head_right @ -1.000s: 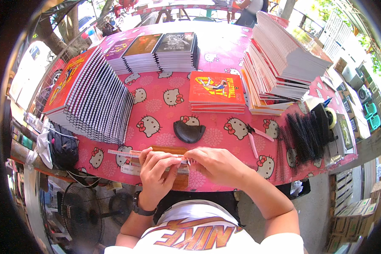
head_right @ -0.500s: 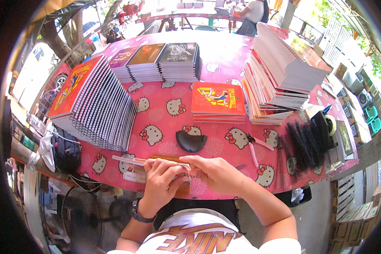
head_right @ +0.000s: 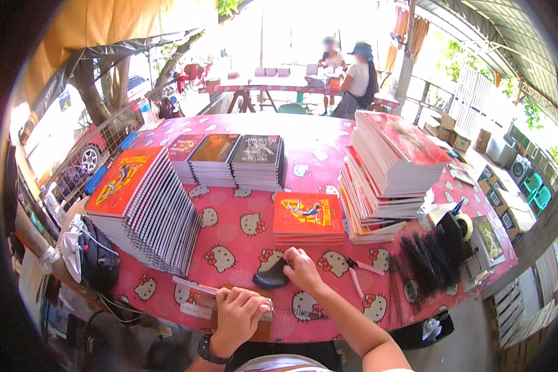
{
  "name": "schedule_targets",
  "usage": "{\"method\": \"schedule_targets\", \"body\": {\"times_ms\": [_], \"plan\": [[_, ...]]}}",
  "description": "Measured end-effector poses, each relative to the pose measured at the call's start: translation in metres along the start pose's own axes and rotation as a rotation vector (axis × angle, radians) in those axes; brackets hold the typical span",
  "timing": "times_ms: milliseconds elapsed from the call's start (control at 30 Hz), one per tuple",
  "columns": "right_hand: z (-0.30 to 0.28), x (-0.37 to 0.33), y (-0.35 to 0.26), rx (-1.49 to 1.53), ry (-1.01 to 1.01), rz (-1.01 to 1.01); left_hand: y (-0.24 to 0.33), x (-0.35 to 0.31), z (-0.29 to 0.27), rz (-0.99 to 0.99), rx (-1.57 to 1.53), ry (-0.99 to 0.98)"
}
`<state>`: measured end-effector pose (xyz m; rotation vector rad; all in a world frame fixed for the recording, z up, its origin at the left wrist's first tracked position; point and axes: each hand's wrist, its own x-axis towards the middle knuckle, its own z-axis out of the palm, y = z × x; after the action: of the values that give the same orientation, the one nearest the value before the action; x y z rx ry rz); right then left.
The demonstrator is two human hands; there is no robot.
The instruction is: The person binds notebooks by threading a plastic spiral through the pre-punched holes of a cover and stack of pages, using their fingers to guide the spiral and then placing the finished notebook onto a stack.
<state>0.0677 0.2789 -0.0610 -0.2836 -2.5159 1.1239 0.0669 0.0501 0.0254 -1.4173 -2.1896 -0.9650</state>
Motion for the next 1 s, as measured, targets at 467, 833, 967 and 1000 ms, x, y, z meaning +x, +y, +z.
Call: {"method": "schedule_targets", "body": {"times_ms": [467,833,967,1000], "plan": [[-0.010,-0.051,0.002,-0.380,0.106,-0.011,0.009,0.006,-0.010,-0.200,-0.187,0.082],[-0.003,-0.051,-0.012,-0.531,0.029,0.039,-0.001,0.002,-0.009,-0.066,0.009,0.009],[-0.009,-0.053,-0.015,-0.545,0.050,-0.026,-0.003,0.006,-0.008,-0.064,-0.077,0.061],[-0.012,-0.054,-0.014,-0.324,-0.016,-0.033,-0.005,0.005,-0.007,-0.034,-0.059,0.025]]}}
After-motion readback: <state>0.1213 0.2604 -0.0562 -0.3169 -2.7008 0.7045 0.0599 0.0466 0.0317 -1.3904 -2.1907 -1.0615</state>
